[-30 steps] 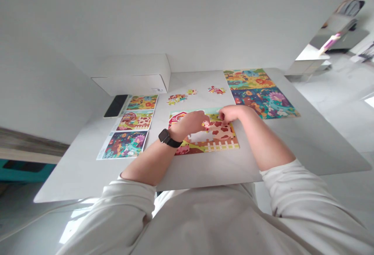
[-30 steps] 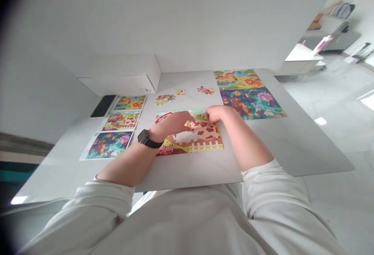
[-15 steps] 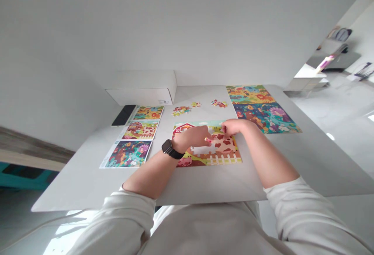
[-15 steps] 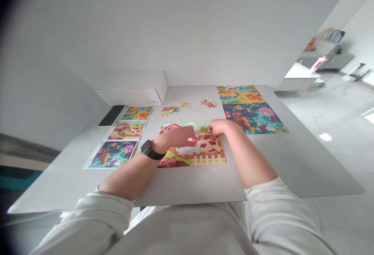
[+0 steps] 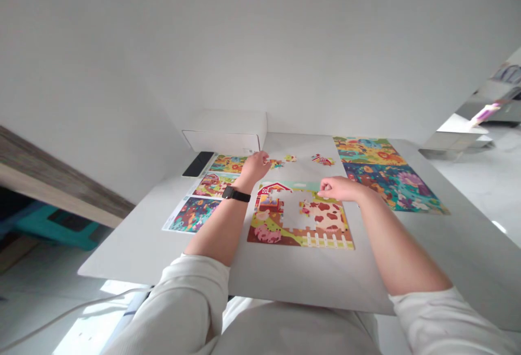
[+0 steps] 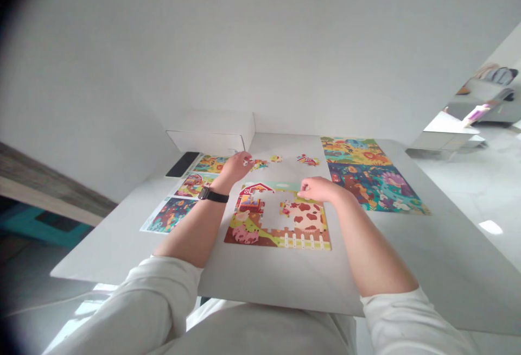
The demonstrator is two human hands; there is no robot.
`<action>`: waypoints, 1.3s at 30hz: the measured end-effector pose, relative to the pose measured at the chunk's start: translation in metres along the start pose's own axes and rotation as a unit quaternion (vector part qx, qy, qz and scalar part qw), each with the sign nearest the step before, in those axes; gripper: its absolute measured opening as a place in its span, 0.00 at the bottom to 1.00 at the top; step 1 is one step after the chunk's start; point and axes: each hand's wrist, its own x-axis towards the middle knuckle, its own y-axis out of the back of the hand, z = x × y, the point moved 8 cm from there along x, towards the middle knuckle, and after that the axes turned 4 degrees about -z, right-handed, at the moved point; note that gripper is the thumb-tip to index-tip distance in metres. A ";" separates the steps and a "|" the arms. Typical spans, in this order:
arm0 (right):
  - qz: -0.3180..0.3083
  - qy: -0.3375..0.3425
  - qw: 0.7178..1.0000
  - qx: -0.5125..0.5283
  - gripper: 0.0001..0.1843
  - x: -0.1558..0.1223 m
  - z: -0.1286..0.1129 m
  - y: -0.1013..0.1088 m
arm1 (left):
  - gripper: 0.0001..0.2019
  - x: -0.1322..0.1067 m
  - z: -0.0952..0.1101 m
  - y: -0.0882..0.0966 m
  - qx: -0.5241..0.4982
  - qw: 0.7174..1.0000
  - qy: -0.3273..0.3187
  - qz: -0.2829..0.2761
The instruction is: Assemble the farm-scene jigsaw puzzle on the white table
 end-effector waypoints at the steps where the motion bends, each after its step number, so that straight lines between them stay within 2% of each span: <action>1: 0.003 0.005 1.000 0.000 0.11 0.001 -0.003 0.000 | 0.16 0.004 -0.014 -0.002 0.006 1.000 0.025 0.009; 4: 0.010 0.025 1.000 0.005 0.11 0.007 -0.009 -0.005 | 0.20 0.009 -0.043 -0.013 0.031 0.995 0.089 0.018; 7: 0.020 0.040 0.999 0.015 0.10 0.013 -0.009 -0.010 | 0.24 0.011 -0.055 -0.027 0.044 0.992 0.120 0.007; 13: 0.041 0.049 0.998 0.029 0.09 0.017 -0.013 -0.011 | 0.26 0.016 -0.058 -0.042 0.067 0.991 0.116 -0.004; 22: 0.062 0.060 0.996 0.034 0.08 0.022 -0.017 -0.012 | 0.23 0.018 -0.061 -0.042 0.028 0.991 0.132 -0.016; 25: 0.068 0.063 0.995 0.035 0.08 0.023 -0.015 -0.012 | 0.19 0.019 -0.059 -0.037 -0.013 0.992 0.123 0.006; 29: 0.081 0.055 0.995 0.037 0.07 0.023 -0.008 -0.010 | 0.11 0.024 -0.056 -0.031 -0.126 0.986 0.108 0.020; 33: 0.105 0.053 0.992 0.052 0.07 0.022 -0.004 -0.006 | 0.12 0.026 -0.041 -0.018 -0.256 0.964 0.074 0.002; 36: 0.131 0.059 0.987 0.077 0.08 0.021 -0.006 0.000 | 0.10 0.020 -0.010 -0.004 -0.336 0.940 0.013 -0.052; 39: 0.146 0.081 0.975 0.143 0.11 0.019 -0.012 0.004 | 0.10 0.005 0.026 0.010 -0.321 0.940 -0.031 -0.114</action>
